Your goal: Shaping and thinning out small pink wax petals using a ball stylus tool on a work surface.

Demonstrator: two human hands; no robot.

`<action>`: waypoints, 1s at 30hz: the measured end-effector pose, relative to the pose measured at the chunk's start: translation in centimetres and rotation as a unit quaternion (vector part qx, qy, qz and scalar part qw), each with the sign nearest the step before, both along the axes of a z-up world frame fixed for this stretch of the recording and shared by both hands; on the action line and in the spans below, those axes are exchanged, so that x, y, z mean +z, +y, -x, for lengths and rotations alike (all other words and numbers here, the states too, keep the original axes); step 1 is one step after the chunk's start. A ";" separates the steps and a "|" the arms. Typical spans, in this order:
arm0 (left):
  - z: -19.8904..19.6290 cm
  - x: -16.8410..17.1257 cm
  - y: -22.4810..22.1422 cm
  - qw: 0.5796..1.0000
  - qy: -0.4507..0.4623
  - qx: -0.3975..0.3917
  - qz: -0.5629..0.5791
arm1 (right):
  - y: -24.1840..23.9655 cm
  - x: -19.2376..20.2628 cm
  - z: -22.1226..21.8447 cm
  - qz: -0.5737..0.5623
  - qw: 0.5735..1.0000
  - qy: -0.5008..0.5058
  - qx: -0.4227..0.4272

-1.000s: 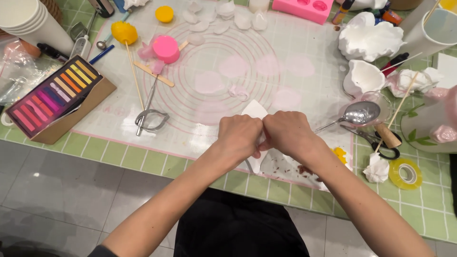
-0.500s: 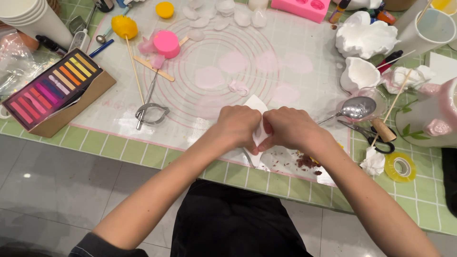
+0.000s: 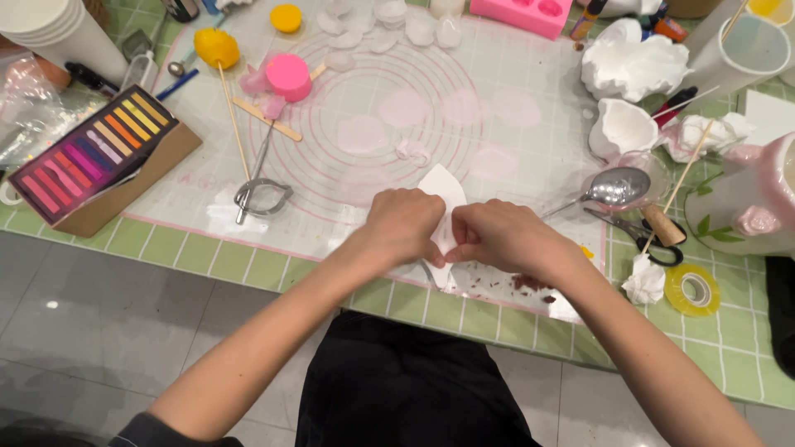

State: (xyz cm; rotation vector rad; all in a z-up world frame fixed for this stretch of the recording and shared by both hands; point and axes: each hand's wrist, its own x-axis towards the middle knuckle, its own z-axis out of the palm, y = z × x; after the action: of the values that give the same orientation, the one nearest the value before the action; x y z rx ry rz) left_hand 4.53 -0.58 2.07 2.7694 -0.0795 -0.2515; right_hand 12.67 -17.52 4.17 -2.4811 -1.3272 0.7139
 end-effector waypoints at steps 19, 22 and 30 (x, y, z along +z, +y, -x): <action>-0.8 0.6 1.5 0.997 0.048 0.053 -0.025 | 1.8 0.4 -2.1 0.123 0.991 -0.039 -0.045; -1.7 1.4 2.9 0.993 0.103 0.034 0.041 | 1.9 0.8 -3.2 0.112 0.993 0.038 -0.013; -3.3 -0.8 1.2 0.996 0.044 0.067 -0.033 | 3.0 0.6 -3.3 0.115 0.991 -0.017 -0.067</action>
State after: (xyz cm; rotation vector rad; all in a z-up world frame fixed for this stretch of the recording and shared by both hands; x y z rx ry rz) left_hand 7.83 0.59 1.28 2.8087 0.1387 -0.3459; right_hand 15.97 -14.55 4.80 -2.7435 -1.1327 0.8382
